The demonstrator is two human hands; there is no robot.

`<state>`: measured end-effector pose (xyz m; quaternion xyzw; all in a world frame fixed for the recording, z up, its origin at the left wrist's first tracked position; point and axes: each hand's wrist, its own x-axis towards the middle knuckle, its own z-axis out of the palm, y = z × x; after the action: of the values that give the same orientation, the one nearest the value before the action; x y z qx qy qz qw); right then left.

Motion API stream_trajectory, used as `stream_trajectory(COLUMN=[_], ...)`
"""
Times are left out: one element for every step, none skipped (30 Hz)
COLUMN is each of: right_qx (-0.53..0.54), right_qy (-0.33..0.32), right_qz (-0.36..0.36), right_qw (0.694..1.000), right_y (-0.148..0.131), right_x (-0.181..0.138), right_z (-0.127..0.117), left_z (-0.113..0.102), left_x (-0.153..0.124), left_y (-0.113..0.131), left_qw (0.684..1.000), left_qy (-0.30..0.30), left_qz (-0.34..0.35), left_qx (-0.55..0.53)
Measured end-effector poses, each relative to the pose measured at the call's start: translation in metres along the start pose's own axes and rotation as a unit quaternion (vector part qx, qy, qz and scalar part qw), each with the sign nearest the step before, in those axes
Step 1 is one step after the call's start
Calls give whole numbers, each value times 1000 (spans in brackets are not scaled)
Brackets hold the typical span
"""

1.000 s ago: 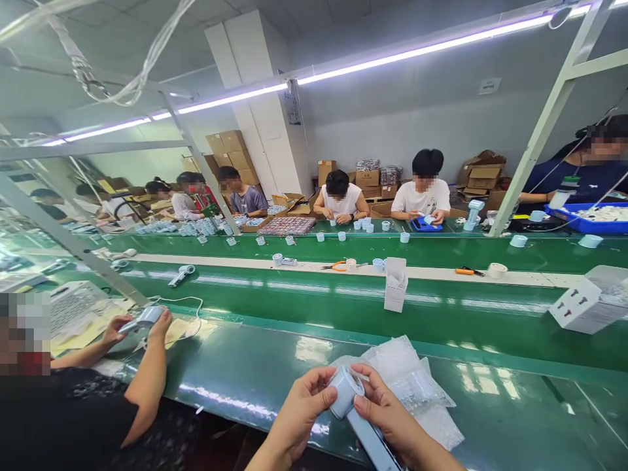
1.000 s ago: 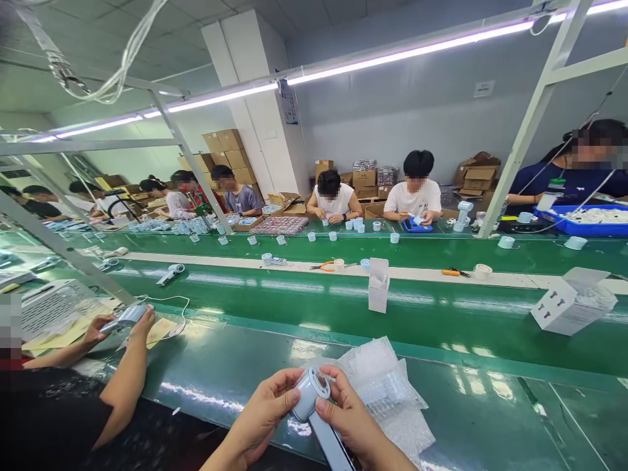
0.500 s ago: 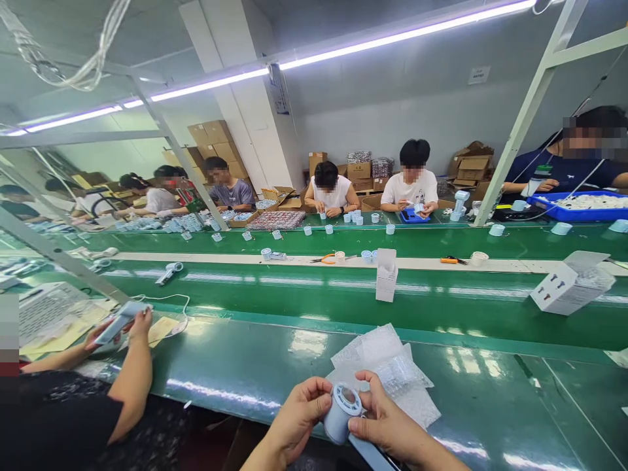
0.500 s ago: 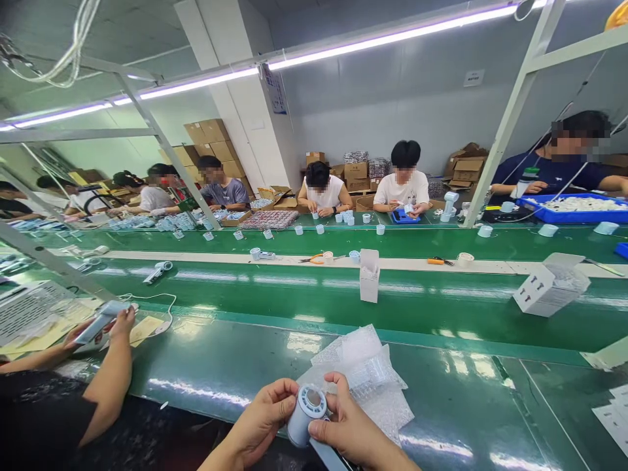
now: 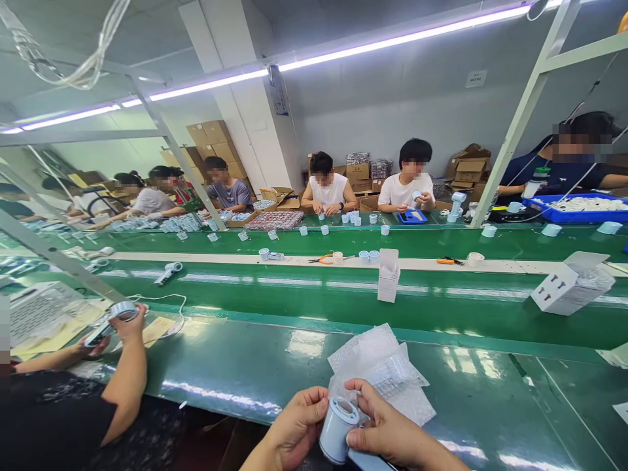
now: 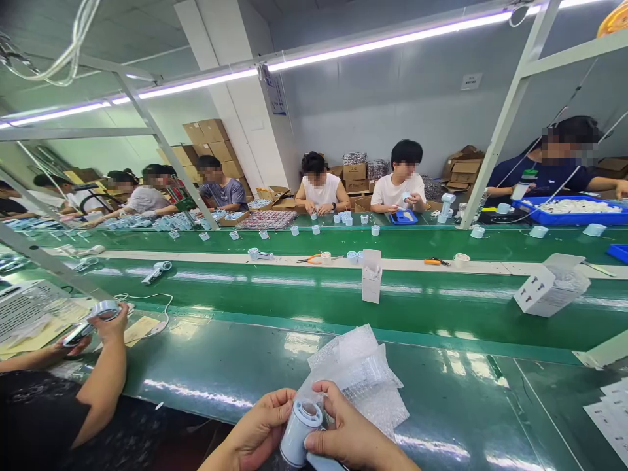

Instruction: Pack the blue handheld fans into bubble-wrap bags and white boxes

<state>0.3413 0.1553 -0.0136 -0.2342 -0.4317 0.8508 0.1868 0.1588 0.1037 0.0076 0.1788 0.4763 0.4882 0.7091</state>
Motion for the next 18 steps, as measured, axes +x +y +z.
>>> stream_trajectory(right_qx=[-6,-14,-25,-39,-53,-66,-75,-78,-72,-62,-47,-33,-19,-8,4,15,26,35], right_qy=[10,23,35,44,52,59,67,76,88,102,113,119,120,119,119,118,119,123], right_qz=[6,10,14,17,16,14,9,3,-6,-20,-31,-37,-38,-35,-29,-22,-15,-11], right_qw=[1000,1000,999,998,997,996,995,994,993,993,992,992,992,992,992,993,992,992], right_y=[-1,-1,-3,-5,-6,-8,-9,-9,-8,-6,-3,0,4,7,9,10,11,12], right_x=[0,1,1,2,2,3,4,4,5,6,7,8,9,9,10,10,11,11], right_z=[0,1,1,2,3,4,6,7,8,9,10,10,9,8,7,7,6,6], left_z=[-1,-1,0,1,3,5,6,7,7,6,4,2,0,-2,-3,-3,-3,-1], left_x=[1,2,2,1,0,-2,-6,-9,-13,-15,-17,-18,-18,-17,-15,-13,-10,-8], left_y=[0,0,1,2,3,5,6,8,8,8,8,6,5,2,1,-1,-2,-2], left_qw=[999,996,988,971,944,909,871,835,806,787,782,794,821,858,897,929,952,967], left_qy=[24,51,77,99,109,107,95,76,57,42,33,31,29,26,23,22,25,34], left_qz=[12,37,71,112,155,197,235,269,297,314,319,314,297,271,240,210,187,170], left_qx=[20,58,115,188,270,350,420,473,510,530,534,520,487,436,372,304,240,186])
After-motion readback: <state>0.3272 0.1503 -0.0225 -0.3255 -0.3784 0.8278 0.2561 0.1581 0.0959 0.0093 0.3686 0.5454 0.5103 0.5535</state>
